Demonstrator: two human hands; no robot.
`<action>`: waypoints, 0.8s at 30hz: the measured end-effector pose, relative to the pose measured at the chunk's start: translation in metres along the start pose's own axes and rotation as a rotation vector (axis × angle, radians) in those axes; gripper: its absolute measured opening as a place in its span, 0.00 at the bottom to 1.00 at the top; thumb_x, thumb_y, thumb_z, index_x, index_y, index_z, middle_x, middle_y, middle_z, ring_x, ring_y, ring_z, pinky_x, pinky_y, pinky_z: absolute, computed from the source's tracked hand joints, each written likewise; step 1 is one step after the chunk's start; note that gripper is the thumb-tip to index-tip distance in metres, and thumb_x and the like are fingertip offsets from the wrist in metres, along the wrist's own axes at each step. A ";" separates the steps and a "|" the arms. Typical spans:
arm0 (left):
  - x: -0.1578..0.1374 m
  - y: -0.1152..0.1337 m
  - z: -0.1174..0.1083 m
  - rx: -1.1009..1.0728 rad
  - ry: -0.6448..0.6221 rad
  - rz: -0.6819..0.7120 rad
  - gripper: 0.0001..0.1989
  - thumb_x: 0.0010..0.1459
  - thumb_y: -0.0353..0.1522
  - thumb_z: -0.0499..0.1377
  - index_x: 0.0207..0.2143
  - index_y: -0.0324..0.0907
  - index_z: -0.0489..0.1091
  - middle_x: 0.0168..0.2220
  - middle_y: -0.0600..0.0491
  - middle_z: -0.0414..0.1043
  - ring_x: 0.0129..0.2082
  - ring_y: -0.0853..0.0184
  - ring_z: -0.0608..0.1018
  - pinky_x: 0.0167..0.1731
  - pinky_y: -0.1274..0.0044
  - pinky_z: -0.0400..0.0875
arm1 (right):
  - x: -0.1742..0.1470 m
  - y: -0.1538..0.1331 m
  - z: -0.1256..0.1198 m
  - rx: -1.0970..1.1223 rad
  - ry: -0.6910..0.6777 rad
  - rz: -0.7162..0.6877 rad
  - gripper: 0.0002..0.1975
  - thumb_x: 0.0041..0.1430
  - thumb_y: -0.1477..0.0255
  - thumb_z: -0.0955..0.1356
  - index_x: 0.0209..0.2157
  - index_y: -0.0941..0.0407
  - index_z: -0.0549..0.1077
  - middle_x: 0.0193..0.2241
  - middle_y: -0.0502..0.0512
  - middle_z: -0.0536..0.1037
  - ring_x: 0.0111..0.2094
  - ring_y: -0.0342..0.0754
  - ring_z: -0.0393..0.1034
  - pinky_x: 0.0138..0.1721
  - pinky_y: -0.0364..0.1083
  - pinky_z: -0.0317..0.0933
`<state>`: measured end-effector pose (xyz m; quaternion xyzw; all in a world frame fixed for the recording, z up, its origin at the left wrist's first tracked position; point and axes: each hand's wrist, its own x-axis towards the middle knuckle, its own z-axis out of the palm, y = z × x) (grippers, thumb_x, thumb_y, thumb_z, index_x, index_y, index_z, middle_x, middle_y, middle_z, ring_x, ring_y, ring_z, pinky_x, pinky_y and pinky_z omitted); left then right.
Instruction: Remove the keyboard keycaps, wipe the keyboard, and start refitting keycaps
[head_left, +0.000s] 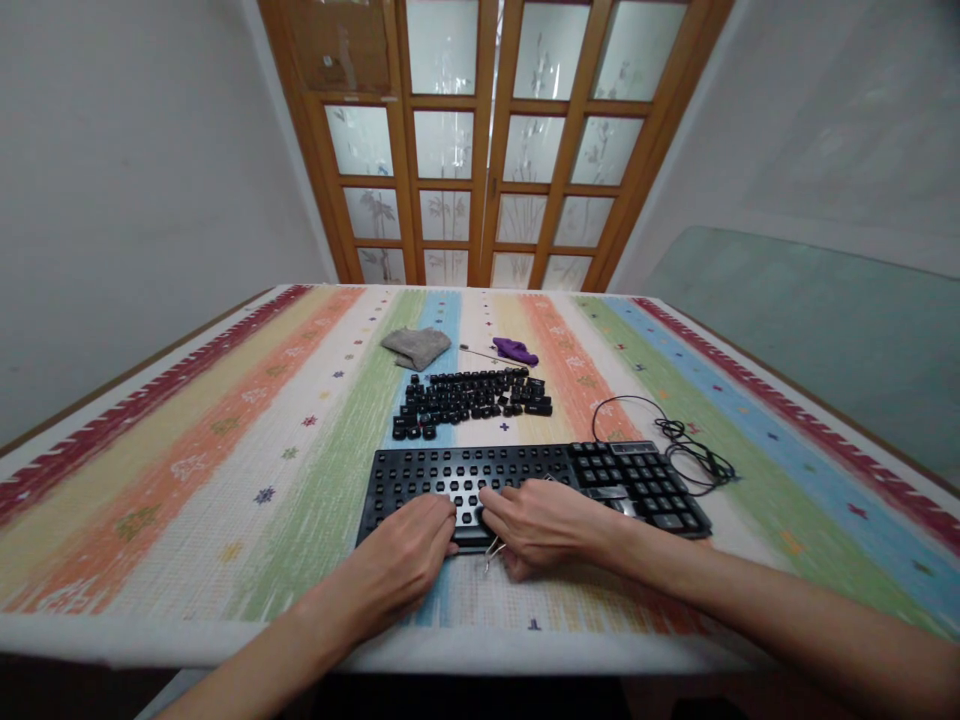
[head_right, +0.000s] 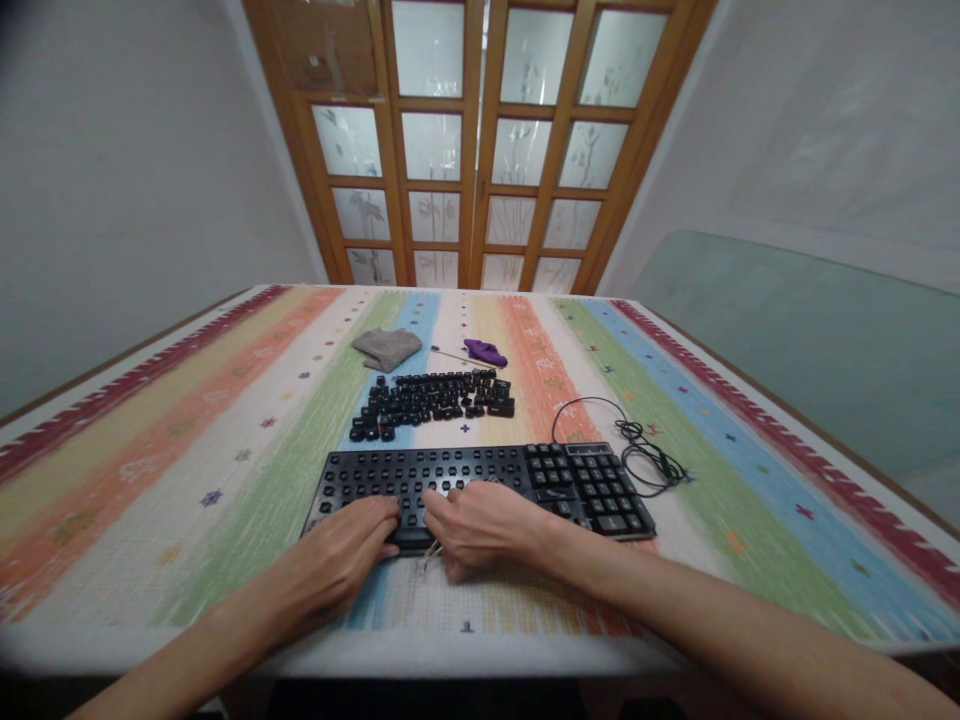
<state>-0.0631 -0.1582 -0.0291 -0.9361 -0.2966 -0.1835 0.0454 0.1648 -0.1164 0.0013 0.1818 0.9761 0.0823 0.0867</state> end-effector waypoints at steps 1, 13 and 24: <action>0.000 0.001 0.000 -0.009 -0.006 -0.012 0.10 0.68 0.26 0.47 0.44 0.37 0.67 0.42 0.42 0.74 0.45 0.56 0.77 0.46 0.63 0.74 | 0.000 0.000 0.000 -0.002 -0.005 -0.003 0.12 0.61 0.66 0.62 0.38 0.61 0.69 0.32 0.56 0.72 0.24 0.46 0.70 0.17 0.47 0.47; 0.021 -0.016 -0.040 -0.253 -0.118 -0.096 0.04 0.65 0.25 0.52 0.40 0.40 0.64 0.40 0.47 0.70 0.42 0.59 0.72 0.42 0.69 0.72 | -0.009 0.013 -0.020 0.072 0.117 0.038 0.10 0.60 0.67 0.63 0.37 0.59 0.69 0.32 0.54 0.72 0.23 0.45 0.66 0.19 0.45 0.46; 0.066 -0.081 -0.025 -0.046 -0.036 -0.143 0.04 0.65 0.31 0.54 0.37 0.39 0.66 0.38 0.47 0.69 0.40 0.59 0.70 0.41 0.67 0.70 | 0.001 0.078 -0.015 0.020 0.235 0.312 0.11 0.67 0.67 0.63 0.41 0.60 0.71 0.42 0.60 0.72 0.26 0.43 0.66 0.26 0.44 0.50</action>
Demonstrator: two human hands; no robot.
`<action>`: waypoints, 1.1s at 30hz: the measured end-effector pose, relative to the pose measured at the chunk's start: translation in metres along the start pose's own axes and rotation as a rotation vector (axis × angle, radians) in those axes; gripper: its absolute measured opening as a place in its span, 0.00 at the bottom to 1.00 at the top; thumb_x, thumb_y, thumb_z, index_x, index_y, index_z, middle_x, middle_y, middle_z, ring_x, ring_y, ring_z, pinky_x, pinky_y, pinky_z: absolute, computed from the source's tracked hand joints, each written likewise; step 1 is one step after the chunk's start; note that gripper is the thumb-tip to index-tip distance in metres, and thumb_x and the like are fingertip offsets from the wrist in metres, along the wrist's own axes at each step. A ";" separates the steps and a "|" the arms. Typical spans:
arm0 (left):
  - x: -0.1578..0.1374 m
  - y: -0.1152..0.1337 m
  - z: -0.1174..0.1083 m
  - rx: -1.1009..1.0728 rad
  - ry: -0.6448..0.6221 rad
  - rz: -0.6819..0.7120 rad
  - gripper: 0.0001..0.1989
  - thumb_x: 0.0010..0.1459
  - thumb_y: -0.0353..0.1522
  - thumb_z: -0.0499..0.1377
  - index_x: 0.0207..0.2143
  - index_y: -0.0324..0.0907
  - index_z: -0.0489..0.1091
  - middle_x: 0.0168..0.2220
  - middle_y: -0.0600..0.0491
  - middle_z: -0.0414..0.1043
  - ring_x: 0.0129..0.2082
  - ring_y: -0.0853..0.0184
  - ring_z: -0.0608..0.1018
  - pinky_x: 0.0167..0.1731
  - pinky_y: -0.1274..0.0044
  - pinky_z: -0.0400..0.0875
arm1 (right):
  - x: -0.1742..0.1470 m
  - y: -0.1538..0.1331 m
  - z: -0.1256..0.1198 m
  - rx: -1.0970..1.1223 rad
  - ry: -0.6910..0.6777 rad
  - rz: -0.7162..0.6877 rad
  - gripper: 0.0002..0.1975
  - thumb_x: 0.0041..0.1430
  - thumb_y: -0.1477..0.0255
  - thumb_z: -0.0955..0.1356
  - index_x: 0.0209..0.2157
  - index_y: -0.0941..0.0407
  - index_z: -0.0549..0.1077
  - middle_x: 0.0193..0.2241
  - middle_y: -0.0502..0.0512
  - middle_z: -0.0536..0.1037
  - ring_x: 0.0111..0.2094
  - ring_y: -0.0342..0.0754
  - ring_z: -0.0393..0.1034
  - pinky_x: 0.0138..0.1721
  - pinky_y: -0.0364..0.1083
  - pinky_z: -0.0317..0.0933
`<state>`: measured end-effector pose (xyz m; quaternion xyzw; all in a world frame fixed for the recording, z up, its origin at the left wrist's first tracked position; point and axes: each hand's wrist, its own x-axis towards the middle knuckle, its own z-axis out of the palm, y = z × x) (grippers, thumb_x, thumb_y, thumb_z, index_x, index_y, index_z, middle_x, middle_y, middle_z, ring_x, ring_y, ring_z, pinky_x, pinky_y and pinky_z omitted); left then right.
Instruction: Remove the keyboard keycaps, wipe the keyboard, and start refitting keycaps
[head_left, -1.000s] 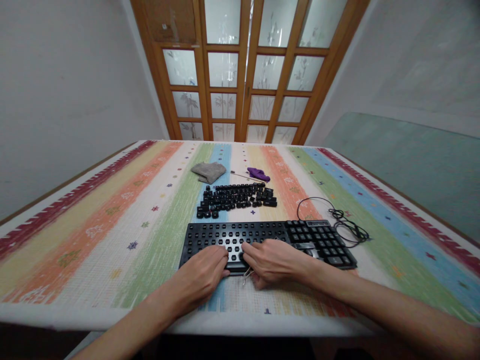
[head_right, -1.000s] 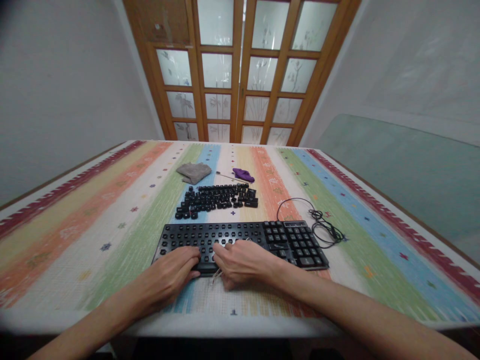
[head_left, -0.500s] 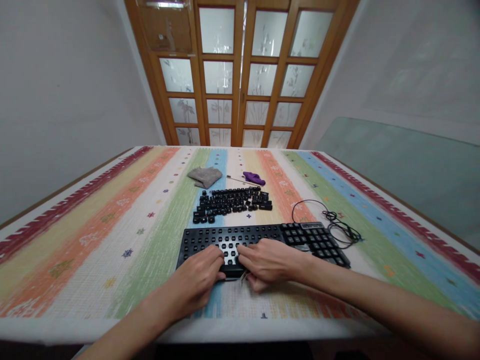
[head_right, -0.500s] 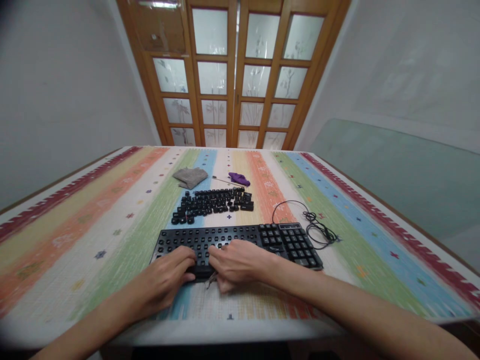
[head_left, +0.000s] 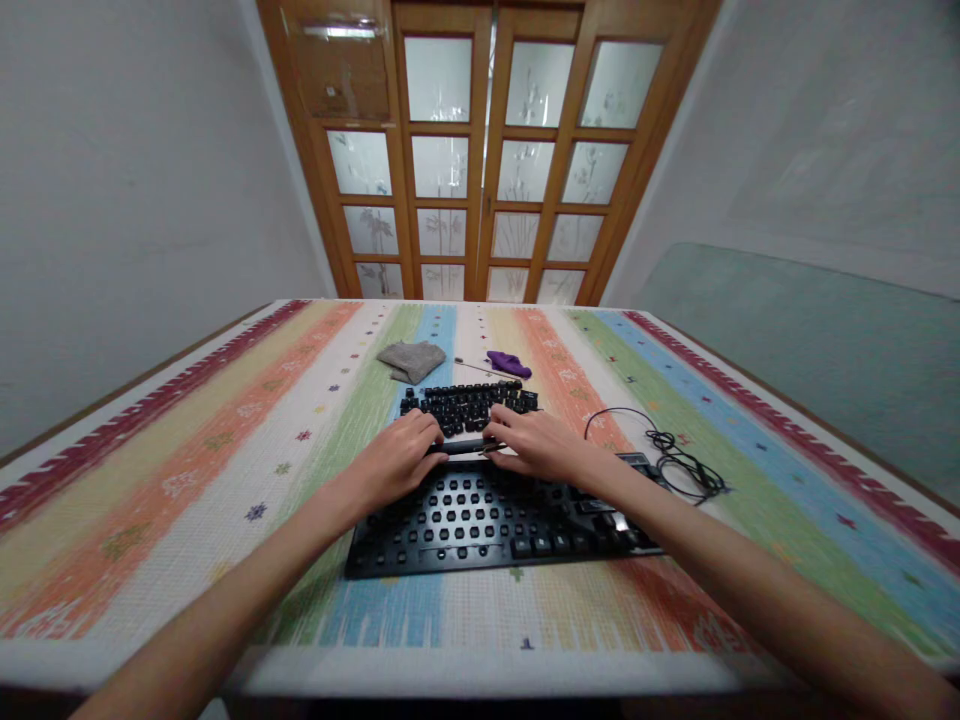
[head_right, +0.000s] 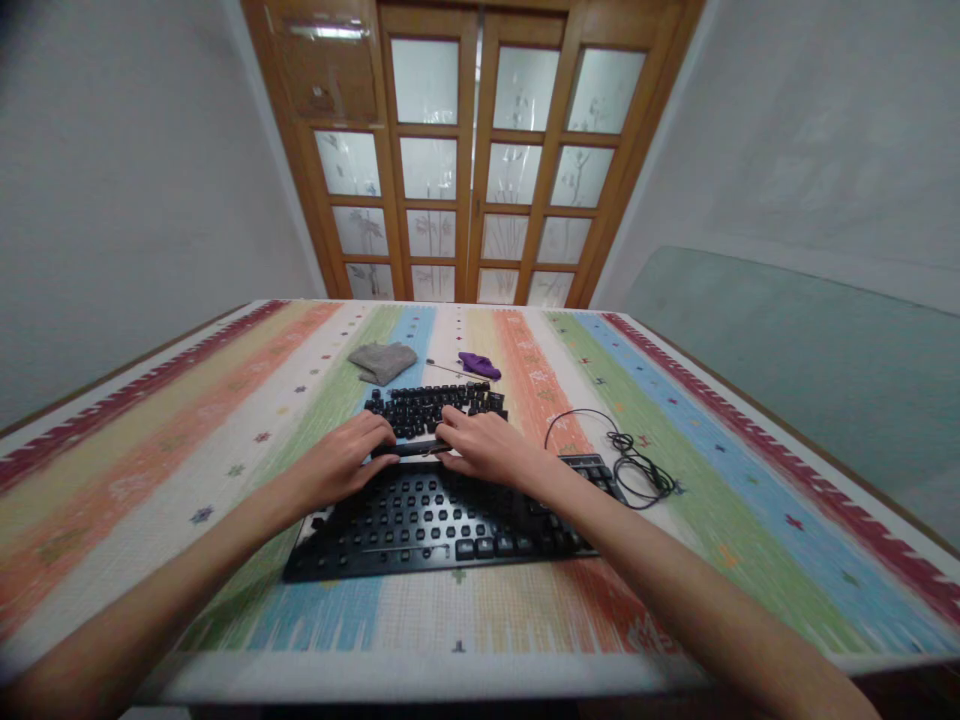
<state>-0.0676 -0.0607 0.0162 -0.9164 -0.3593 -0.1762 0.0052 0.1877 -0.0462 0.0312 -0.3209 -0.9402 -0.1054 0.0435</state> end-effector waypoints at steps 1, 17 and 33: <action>0.005 -0.005 0.005 0.013 -0.002 -0.006 0.04 0.64 0.31 0.55 0.36 0.39 0.66 0.37 0.48 0.69 0.39 0.59 0.70 0.40 0.67 0.69 | 0.003 0.003 0.004 -0.002 -0.004 0.023 0.11 0.67 0.67 0.63 0.41 0.60 0.71 0.42 0.60 0.72 0.27 0.43 0.67 0.26 0.44 0.50; 0.031 -0.024 0.033 -0.006 -0.025 -0.019 0.05 0.59 0.31 0.61 0.32 0.40 0.69 0.39 0.48 0.68 0.41 0.60 0.70 0.43 0.68 0.68 | -0.016 0.015 -0.019 0.394 0.154 0.122 0.18 0.73 0.68 0.53 0.36 0.57 0.68 0.36 0.58 0.68 0.40 0.51 0.64 0.46 0.50 0.61; 0.032 -0.027 0.037 0.005 -0.038 -0.015 0.06 0.59 0.34 0.63 0.34 0.40 0.70 0.38 0.48 0.69 0.42 0.59 0.70 0.43 0.69 0.67 | -0.046 -0.001 -0.043 0.899 0.013 0.273 0.17 0.68 0.59 0.61 0.34 0.57 0.70 0.28 0.51 0.73 0.29 0.44 0.66 0.32 0.45 0.58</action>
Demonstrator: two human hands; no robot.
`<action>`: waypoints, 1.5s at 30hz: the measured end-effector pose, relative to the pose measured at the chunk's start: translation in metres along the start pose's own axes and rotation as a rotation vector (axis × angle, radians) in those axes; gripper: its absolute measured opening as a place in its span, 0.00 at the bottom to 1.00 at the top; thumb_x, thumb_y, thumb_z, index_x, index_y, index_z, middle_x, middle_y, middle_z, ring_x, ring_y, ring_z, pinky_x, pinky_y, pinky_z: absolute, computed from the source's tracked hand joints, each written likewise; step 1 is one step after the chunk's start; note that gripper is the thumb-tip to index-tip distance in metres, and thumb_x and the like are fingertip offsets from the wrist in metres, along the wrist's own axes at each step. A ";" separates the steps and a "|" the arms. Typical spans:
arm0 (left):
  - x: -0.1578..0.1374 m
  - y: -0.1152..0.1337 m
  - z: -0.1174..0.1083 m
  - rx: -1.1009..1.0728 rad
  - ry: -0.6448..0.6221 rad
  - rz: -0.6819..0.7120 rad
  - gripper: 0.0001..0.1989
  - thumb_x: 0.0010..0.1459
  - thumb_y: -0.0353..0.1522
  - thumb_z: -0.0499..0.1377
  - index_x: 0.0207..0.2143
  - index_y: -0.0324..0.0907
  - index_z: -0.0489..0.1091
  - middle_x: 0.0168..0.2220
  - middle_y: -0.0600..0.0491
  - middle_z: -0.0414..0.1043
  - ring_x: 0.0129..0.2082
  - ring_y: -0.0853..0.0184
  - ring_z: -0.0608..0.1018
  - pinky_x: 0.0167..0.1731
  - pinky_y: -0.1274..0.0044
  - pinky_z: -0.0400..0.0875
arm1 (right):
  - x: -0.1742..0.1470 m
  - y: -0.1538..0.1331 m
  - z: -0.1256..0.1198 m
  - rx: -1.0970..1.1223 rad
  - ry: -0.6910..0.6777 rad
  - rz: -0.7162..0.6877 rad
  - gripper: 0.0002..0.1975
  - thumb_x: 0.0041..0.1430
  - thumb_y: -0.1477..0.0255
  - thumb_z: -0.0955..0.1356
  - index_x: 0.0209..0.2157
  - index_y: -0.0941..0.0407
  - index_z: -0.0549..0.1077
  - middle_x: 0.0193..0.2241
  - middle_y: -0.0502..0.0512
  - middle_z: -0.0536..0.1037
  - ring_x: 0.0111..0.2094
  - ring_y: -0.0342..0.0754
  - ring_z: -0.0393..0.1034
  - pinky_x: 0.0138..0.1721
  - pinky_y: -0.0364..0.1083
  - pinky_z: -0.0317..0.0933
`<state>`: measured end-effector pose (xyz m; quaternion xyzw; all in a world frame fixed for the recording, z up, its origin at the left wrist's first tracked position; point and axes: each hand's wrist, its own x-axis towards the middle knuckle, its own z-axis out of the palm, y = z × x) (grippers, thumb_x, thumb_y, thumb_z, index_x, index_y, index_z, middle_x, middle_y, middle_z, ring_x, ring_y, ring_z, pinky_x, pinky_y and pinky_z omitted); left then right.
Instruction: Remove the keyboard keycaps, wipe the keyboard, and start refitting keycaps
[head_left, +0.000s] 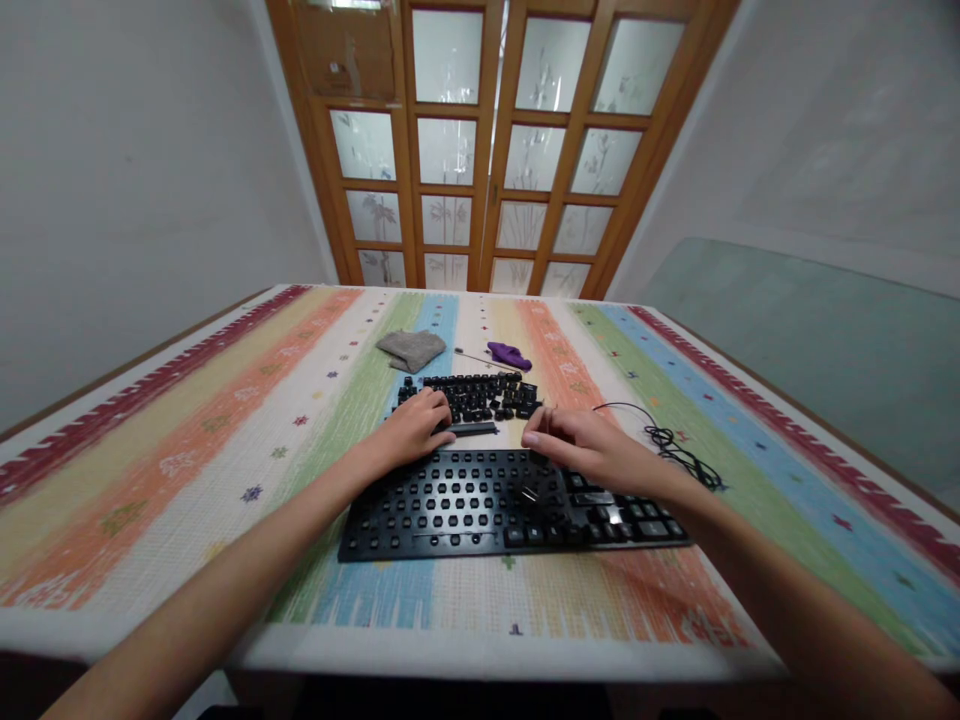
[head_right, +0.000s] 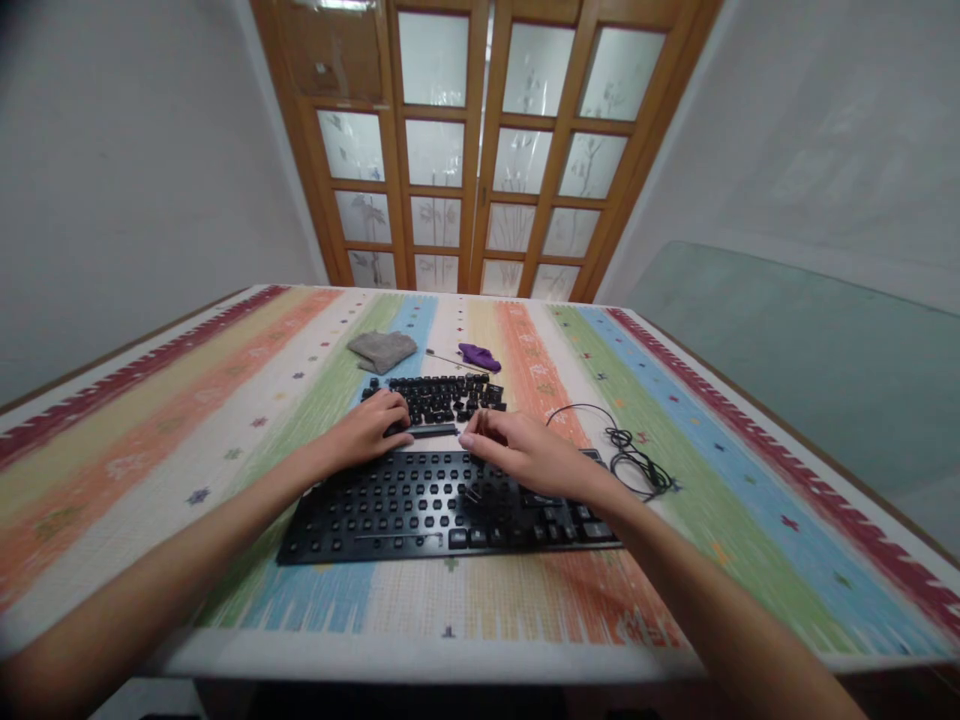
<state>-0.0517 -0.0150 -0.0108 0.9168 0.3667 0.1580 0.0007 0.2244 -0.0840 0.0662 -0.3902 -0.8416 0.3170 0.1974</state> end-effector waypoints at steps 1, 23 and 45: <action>0.000 -0.001 0.000 -0.002 0.003 0.004 0.07 0.59 0.34 0.63 0.34 0.40 0.70 0.39 0.48 0.69 0.42 0.59 0.70 0.43 0.69 0.67 | -0.002 -0.001 0.001 0.065 -0.027 0.012 0.17 0.67 0.58 0.62 0.35 0.57 0.70 0.27 0.50 0.72 0.27 0.43 0.65 0.31 0.44 0.59; -0.026 -0.019 -0.009 -0.074 0.011 -0.001 0.06 0.60 0.34 0.61 0.36 0.39 0.71 0.41 0.48 0.69 0.44 0.59 0.71 0.46 0.67 0.69 | -0.035 0.005 0.018 0.272 -0.102 0.057 0.16 0.65 0.58 0.65 0.38 0.58 0.71 0.24 0.49 0.75 0.25 0.42 0.70 0.27 0.42 0.62; -0.030 -0.024 -0.009 -0.050 0.051 -0.008 0.04 0.59 0.32 0.61 0.33 0.41 0.69 0.35 0.50 0.71 0.39 0.61 0.71 0.41 0.69 0.67 | -0.035 0.005 0.022 0.252 -0.069 0.060 0.15 0.64 0.59 0.66 0.38 0.57 0.72 0.25 0.50 0.78 0.26 0.43 0.72 0.29 0.42 0.64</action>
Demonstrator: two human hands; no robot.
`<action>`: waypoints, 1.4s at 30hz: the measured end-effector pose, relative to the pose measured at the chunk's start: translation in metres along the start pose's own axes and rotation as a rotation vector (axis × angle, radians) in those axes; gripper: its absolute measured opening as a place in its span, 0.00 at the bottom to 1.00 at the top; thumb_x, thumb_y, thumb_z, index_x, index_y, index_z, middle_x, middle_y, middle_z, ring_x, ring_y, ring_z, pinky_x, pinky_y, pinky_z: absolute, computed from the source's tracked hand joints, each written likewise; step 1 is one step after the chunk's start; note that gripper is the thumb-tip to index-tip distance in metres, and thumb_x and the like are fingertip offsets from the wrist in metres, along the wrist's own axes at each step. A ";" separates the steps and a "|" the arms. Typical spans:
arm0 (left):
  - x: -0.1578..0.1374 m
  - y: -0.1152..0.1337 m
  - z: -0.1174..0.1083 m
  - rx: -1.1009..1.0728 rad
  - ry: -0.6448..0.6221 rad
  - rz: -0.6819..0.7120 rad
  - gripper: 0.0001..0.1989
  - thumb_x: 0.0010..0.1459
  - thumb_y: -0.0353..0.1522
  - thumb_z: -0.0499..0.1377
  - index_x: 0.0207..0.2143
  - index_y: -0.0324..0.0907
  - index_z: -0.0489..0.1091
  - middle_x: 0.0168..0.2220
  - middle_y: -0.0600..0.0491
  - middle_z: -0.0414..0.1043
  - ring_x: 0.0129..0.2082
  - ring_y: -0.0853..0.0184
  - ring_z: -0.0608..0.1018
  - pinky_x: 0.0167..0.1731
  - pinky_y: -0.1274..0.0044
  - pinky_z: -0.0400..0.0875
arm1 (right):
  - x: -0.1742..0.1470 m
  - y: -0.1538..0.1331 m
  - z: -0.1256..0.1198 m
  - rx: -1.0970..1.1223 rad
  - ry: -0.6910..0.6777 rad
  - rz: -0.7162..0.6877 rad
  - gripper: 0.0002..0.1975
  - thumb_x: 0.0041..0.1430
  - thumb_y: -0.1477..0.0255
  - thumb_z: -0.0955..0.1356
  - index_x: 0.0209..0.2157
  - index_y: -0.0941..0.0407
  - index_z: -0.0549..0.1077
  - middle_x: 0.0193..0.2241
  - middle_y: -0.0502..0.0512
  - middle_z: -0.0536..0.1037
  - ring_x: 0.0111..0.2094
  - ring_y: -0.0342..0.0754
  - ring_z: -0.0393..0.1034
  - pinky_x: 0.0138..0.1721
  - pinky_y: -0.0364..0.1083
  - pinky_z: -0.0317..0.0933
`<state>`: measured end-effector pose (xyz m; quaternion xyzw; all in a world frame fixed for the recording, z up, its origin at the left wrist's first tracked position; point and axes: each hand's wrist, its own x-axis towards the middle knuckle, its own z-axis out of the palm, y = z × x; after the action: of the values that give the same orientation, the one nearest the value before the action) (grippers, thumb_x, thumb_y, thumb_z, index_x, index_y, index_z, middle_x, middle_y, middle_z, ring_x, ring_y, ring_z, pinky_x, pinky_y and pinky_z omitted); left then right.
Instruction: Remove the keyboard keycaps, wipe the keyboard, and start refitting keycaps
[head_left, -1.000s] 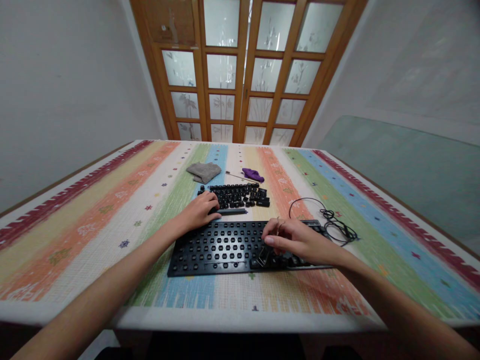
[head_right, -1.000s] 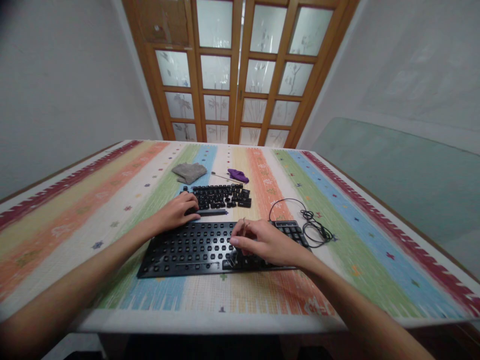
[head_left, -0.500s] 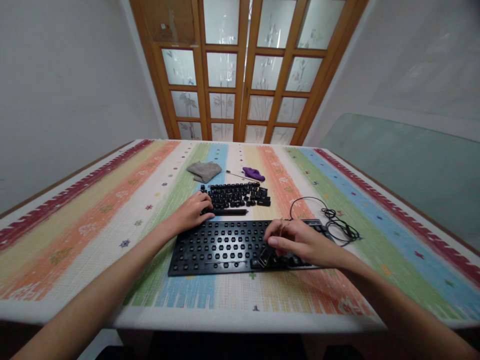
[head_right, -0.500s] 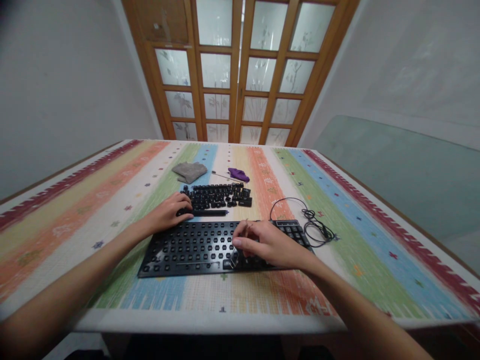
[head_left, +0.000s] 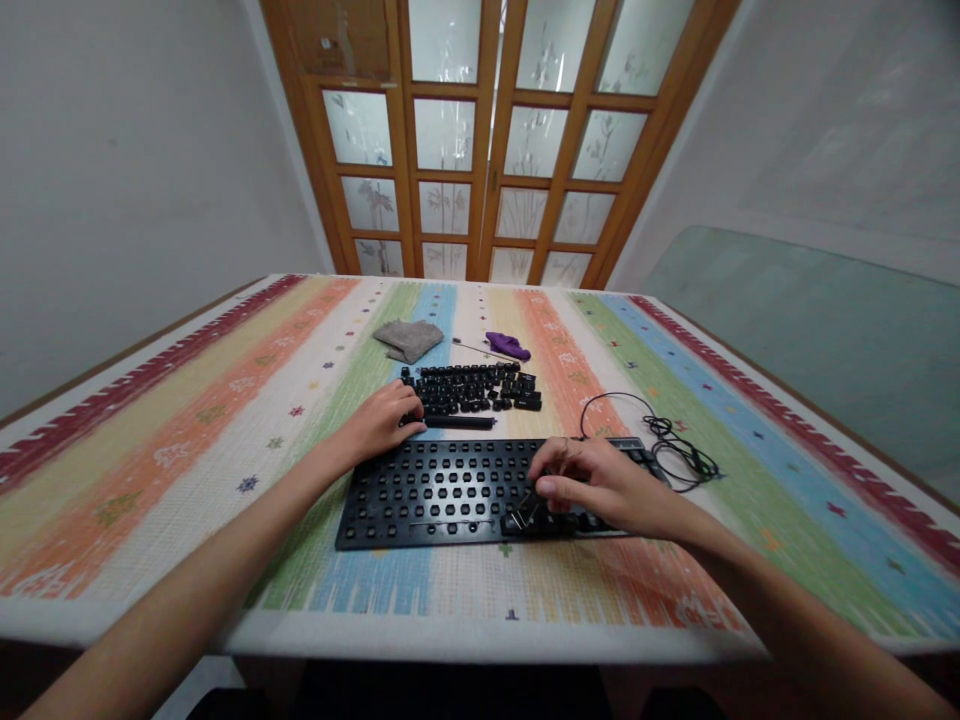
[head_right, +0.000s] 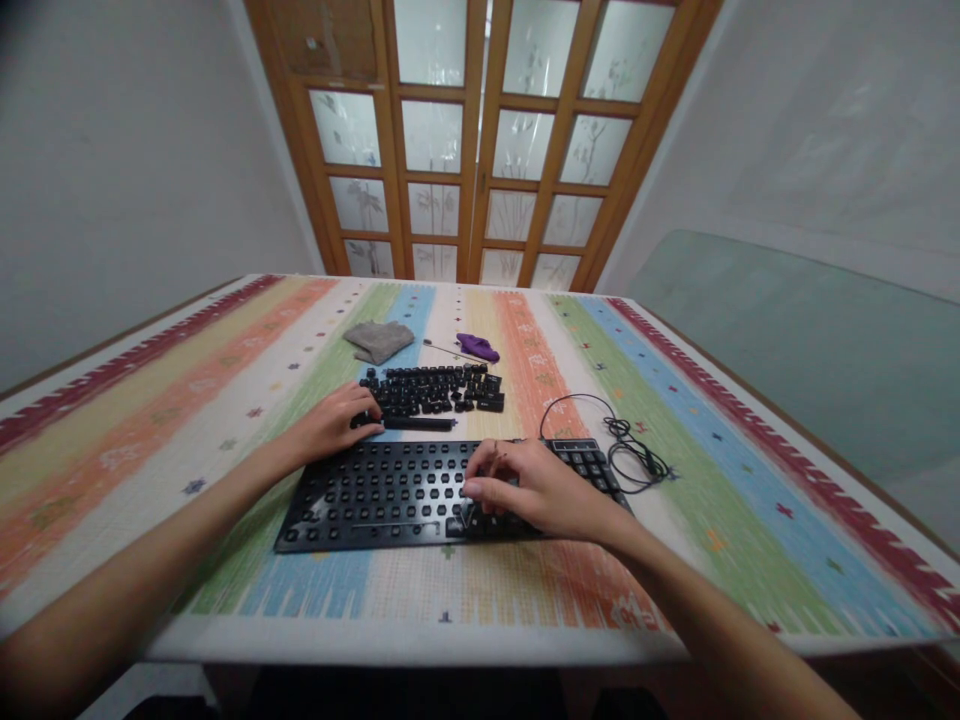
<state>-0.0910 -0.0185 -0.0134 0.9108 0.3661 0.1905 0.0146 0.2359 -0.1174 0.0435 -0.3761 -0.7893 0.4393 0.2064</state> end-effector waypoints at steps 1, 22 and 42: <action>0.000 -0.001 0.000 -0.013 -0.001 -0.003 0.04 0.59 0.32 0.61 0.33 0.41 0.69 0.35 0.51 0.71 0.39 0.61 0.71 0.41 0.69 0.67 | -0.001 0.000 0.001 -0.012 0.002 0.003 0.14 0.64 0.59 0.66 0.38 0.57 0.72 0.25 0.50 0.79 0.26 0.43 0.73 0.29 0.42 0.64; -0.001 0.001 0.006 -0.143 0.038 -0.089 0.03 0.57 0.31 0.62 0.33 0.42 0.70 0.35 0.51 0.71 0.40 0.61 0.72 0.43 0.68 0.69 | -0.016 0.026 0.039 0.334 0.290 0.141 0.19 0.60 0.54 0.69 0.32 0.56 0.68 0.23 0.51 0.77 0.24 0.45 0.74 0.25 0.43 0.70; -0.068 0.106 -0.011 -0.160 0.106 0.017 0.08 0.67 0.33 0.55 0.39 0.41 0.74 0.35 0.50 0.73 0.36 0.64 0.73 0.39 0.71 0.71 | -0.030 0.024 0.068 -0.404 0.526 -0.457 0.10 0.68 0.65 0.64 0.37 0.56 0.72 0.25 0.54 0.77 0.24 0.46 0.73 0.26 0.43 0.66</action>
<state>-0.0700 -0.1429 -0.0086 0.8984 0.3423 0.2672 0.0662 0.2199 -0.1696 -0.0127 -0.3235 -0.8433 0.1067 0.4156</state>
